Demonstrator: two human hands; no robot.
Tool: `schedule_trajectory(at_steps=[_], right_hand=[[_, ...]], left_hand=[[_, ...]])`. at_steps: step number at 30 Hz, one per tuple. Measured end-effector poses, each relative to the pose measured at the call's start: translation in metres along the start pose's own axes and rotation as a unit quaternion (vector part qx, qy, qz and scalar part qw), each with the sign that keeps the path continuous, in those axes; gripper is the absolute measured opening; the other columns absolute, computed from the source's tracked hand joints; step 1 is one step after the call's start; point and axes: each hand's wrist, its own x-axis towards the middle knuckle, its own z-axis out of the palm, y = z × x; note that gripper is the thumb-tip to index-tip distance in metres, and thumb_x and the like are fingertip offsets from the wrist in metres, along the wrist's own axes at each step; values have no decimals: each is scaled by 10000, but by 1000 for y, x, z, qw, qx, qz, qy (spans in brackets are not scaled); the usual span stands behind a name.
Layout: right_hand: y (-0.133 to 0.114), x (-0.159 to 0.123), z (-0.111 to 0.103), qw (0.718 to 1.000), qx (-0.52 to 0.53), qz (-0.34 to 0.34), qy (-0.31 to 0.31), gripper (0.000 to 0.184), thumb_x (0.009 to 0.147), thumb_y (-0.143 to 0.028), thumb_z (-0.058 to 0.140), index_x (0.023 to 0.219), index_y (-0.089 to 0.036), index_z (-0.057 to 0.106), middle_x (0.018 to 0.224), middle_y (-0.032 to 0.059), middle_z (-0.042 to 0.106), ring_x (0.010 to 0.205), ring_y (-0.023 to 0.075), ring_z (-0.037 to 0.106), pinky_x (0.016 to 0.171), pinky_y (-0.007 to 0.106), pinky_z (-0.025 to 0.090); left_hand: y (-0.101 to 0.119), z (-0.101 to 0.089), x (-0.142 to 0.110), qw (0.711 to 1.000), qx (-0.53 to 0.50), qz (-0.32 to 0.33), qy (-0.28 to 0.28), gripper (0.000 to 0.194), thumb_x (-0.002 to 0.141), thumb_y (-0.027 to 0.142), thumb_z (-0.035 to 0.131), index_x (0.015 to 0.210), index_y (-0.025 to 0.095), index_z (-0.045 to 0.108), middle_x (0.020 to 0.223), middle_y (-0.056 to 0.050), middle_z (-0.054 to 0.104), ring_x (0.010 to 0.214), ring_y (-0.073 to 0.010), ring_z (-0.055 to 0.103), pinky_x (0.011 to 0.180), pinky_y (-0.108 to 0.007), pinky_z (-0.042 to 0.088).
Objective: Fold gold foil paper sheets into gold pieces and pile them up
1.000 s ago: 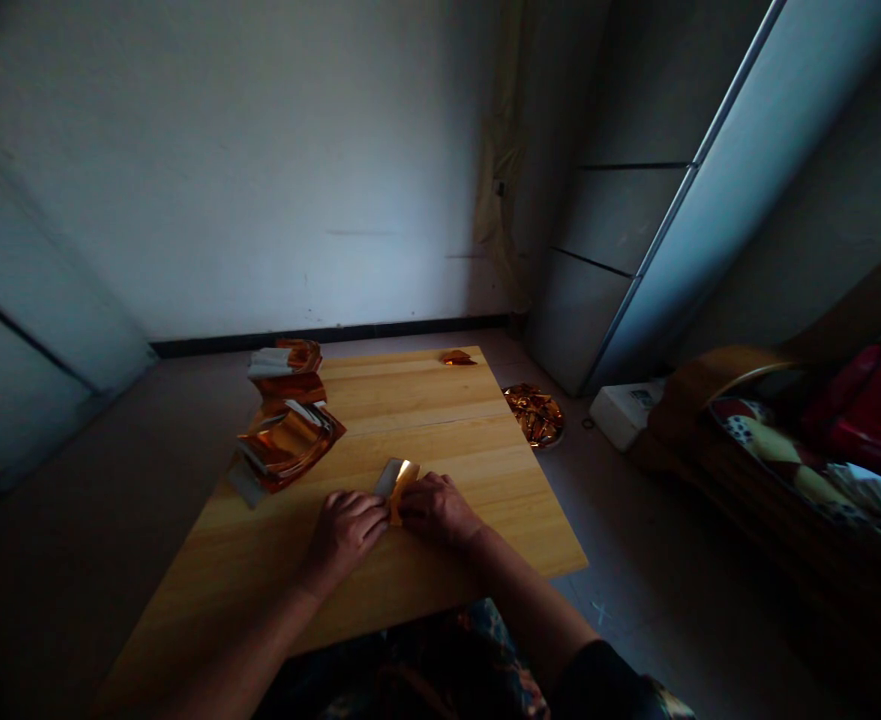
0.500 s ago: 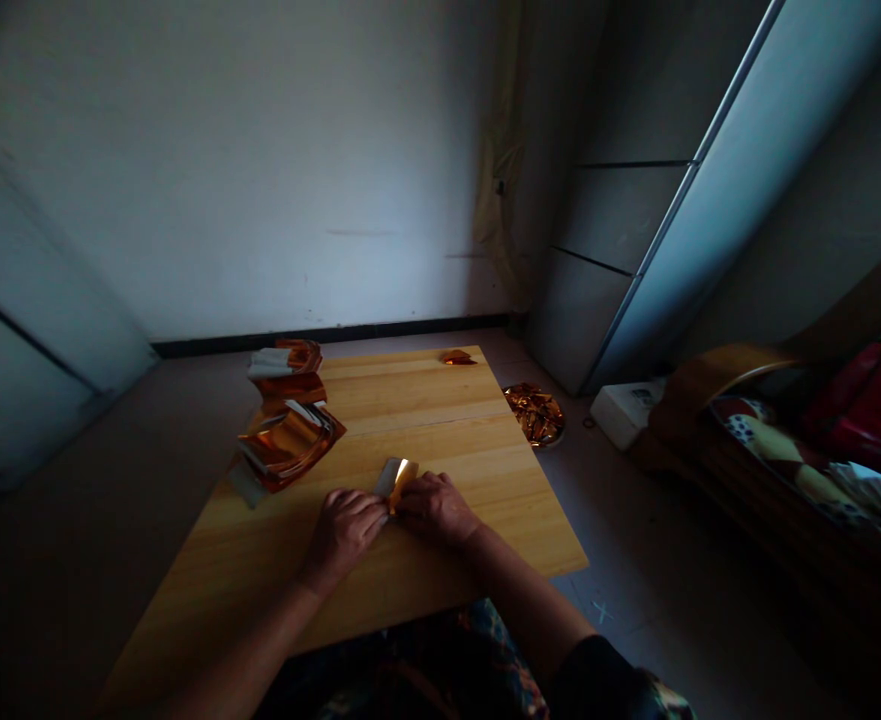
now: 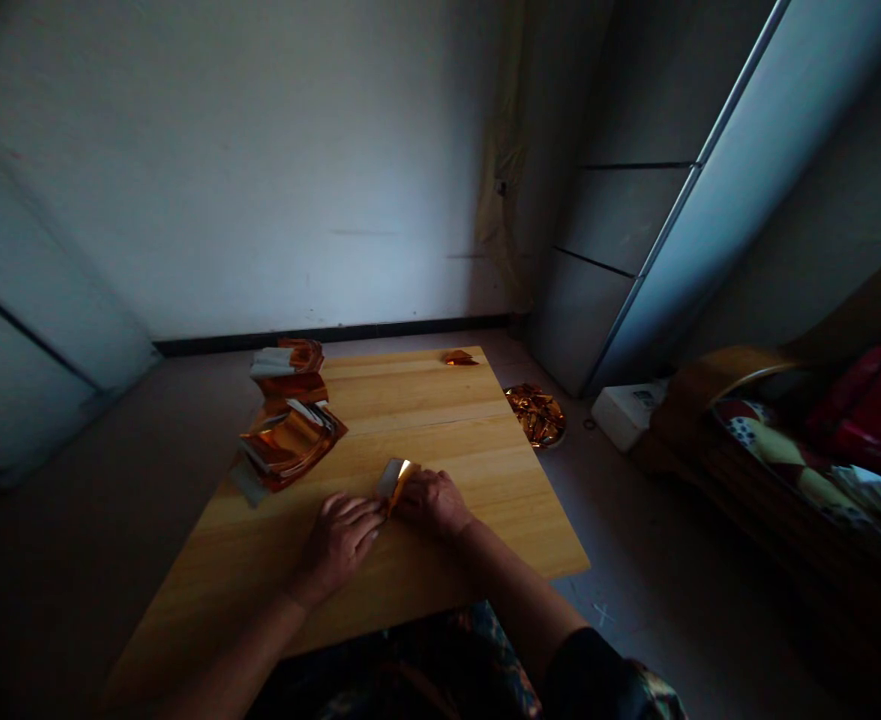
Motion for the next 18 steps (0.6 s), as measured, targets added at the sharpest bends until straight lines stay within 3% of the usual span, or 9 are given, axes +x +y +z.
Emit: schedule_trajectory(at_steps=[4, 10, 18], right_hand=[[-6, 6, -1, 998, -13, 56, -10, 141, 858, -280, 581, 773, -182, 638, 828, 21, 660, 745, 133, 571, 645, 221, 367], [-12, 10, 2, 993, -29, 114, -25, 161, 876, -315, 530, 921, -187, 616, 977, 59, 653, 828, 158, 590, 705, 245, 384], [-18, 15, -6, 990, -38, 118, -72, 194, 894, -330, 503, 998, -205, 609, 1042, 66, 640, 919, 174, 590, 764, 264, 393]], left_hand=[[-2, -1, -1, 1000, -12, -11, -20, 289, 791, 85, 494, 967, 246, 656, 1092, -37, 683, 1015, -206, 589, 956, -474, 356], [0, 0, -5, 999, -5, -16, -41, 345, 799, 99, 487, 1082, 242, 621, 1182, -51, 644, 1090, -214, 551, 958, -459, 362], [0, 1, -13, 998, 20, 9, -55, 427, 833, 168, 480, 1258, 205, 495, 1262, -79, 584, 1146, -216, 497, 983, -423, 358]])
